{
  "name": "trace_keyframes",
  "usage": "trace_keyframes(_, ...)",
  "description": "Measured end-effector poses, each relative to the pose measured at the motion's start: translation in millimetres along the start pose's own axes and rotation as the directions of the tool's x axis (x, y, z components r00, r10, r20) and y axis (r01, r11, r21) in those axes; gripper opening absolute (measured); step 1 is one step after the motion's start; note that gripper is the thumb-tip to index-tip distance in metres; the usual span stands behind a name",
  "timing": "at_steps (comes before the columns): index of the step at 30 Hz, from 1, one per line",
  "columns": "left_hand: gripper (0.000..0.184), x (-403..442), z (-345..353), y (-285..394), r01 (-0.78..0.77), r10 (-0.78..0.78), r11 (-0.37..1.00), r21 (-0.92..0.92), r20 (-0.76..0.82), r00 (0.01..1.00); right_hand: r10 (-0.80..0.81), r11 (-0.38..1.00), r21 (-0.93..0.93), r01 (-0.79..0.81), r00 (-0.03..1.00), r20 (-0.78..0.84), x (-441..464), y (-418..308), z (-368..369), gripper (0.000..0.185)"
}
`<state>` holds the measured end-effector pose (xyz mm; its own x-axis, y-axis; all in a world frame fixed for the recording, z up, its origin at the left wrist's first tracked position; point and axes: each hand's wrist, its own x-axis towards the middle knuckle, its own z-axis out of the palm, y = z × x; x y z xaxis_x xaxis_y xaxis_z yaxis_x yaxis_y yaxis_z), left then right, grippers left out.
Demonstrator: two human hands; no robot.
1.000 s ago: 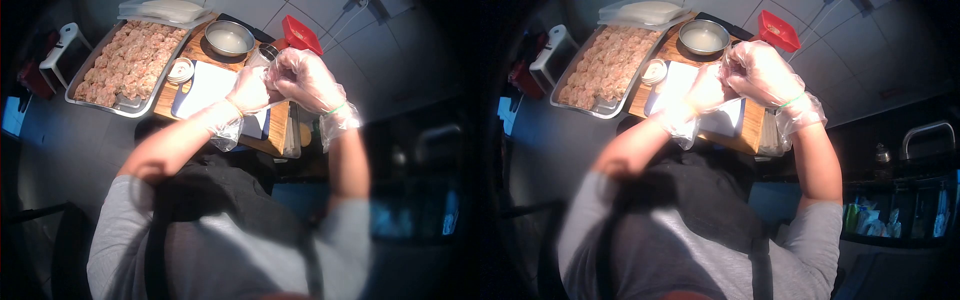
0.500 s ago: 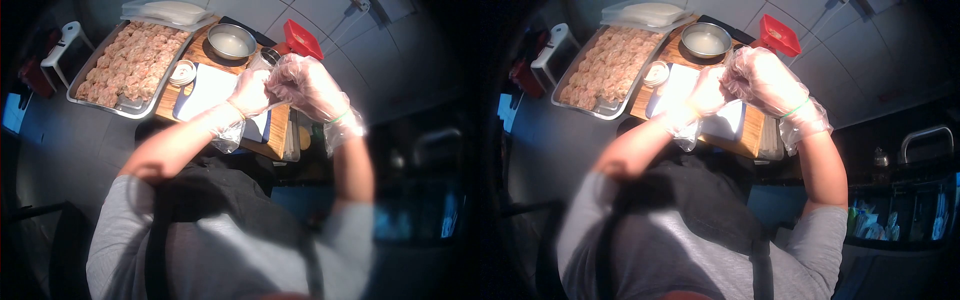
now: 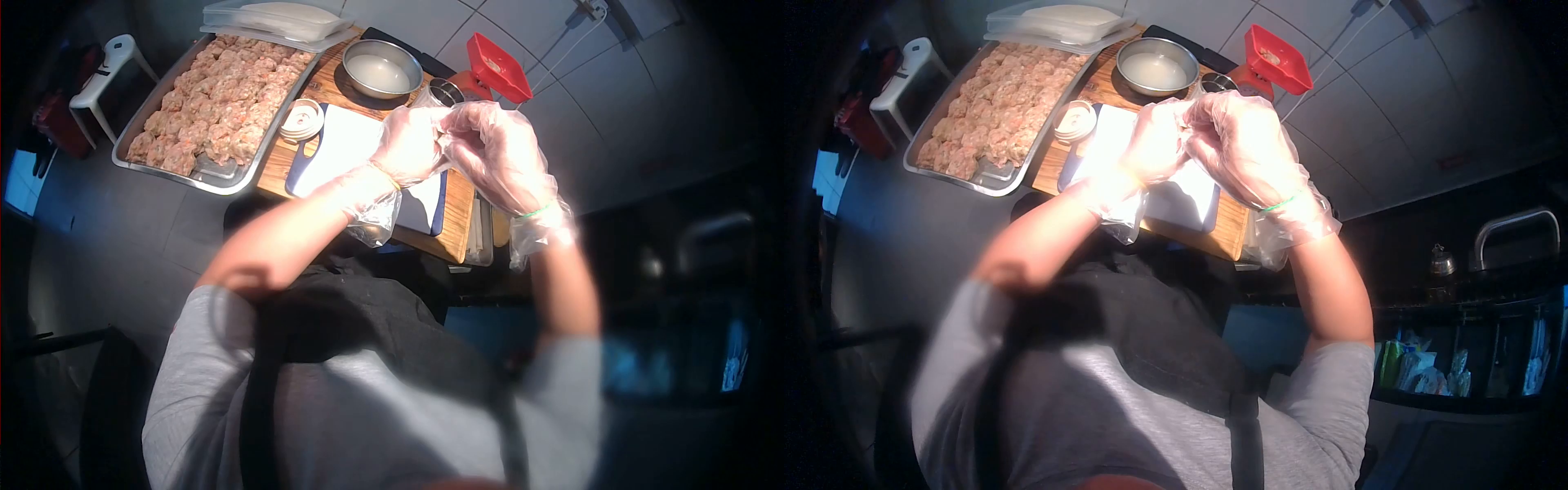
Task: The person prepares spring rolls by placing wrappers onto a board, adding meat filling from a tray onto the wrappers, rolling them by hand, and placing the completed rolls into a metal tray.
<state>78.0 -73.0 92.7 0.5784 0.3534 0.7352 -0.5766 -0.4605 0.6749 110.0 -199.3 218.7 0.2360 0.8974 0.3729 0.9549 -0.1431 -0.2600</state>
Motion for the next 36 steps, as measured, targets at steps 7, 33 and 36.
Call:
trace_keyframes(7,0.033,-5,9,-2,0.103,-0.104,0.994,-0.042,-0.009,0.995,0.085,0.994,-0.071,-0.088,0.996,-0.033,4,11,6,0.019)
trace_keyframes(33,0.019,15,-16,-6,-0.222,0.154,0.954,0.202,0.305,0.94,-0.275,0.961,-0.043,0.273,0.936,-0.218,-31,62,33,0.031)
trace_keyframes(36,0.018,15,-19,1,-0.113,0.075,0.99,0.089,0.347,0.935,-0.309,0.951,-0.074,0.3,0.93,-0.201,-32,62,30,0.034)
